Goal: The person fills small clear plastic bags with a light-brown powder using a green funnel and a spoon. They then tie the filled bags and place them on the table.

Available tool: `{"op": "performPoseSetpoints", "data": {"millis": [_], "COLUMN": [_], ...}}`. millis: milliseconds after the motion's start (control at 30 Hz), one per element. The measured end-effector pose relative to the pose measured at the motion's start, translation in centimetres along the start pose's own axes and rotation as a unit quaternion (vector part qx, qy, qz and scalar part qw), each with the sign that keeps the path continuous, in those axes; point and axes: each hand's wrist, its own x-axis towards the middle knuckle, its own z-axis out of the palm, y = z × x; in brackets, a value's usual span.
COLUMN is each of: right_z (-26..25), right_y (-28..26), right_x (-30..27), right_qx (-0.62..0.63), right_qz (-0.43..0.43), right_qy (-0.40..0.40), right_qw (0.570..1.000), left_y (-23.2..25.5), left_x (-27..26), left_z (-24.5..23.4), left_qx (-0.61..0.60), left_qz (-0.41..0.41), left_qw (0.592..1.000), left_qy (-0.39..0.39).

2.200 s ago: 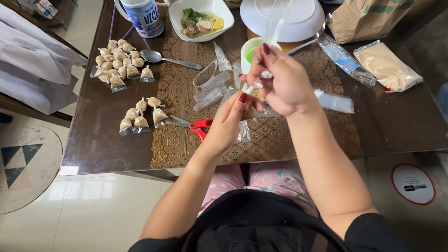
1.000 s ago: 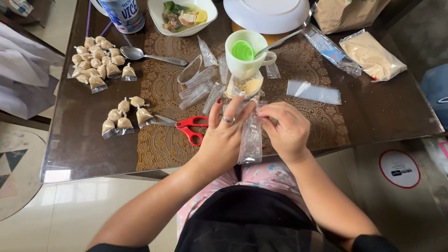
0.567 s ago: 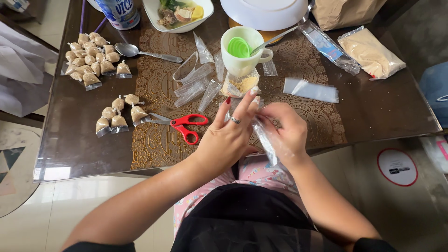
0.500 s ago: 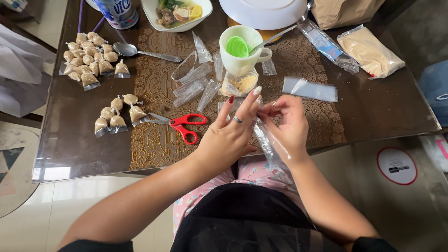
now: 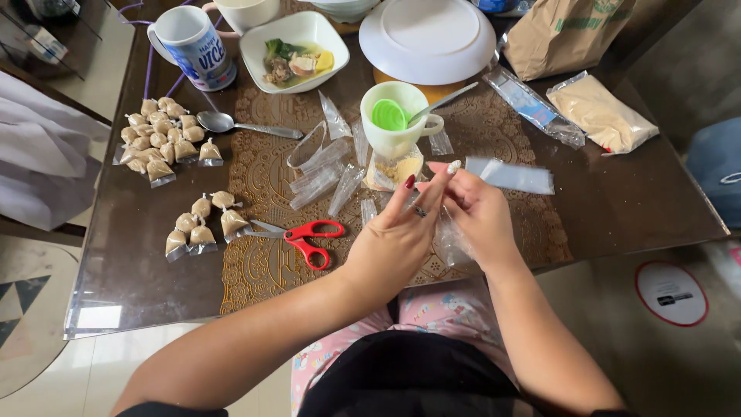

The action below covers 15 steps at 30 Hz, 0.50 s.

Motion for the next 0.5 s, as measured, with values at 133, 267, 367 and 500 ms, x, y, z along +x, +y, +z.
{"op": "performPoseSetpoints", "data": {"millis": [133,267,367,500], "right_z": [0.8,1.2,1.6,0.8], "right_y": [-1.5,-3.1,-2.0,0.0], "right_x": [0.7,0.0,-0.2,0.2], "right_qx": [-0.189,-0.279,-0.171,0.109], "right_qz": [0.018,0.053,0.052,0.074], "right_qy": [0.084,0.108,0.105,0.04], "right_qw": [0.978,0.953,0.978,0.99], "left_y": [0.0,-2.0,-4.6,-5.9], "left_x": [0.7,0.6,-2.7,-3.8], "left_z": [-0.8,-2.8,-5.1,-4.8], "left_qx": [-0.005,0.036,-0.198,-0.3], "left_qz": [-0.018,-0.002,0.046,-0.097], "left_qw": [1.0,0.999,0.975,0.935], "left_qy": [-0.008,0.019,0.088,0.164]}}
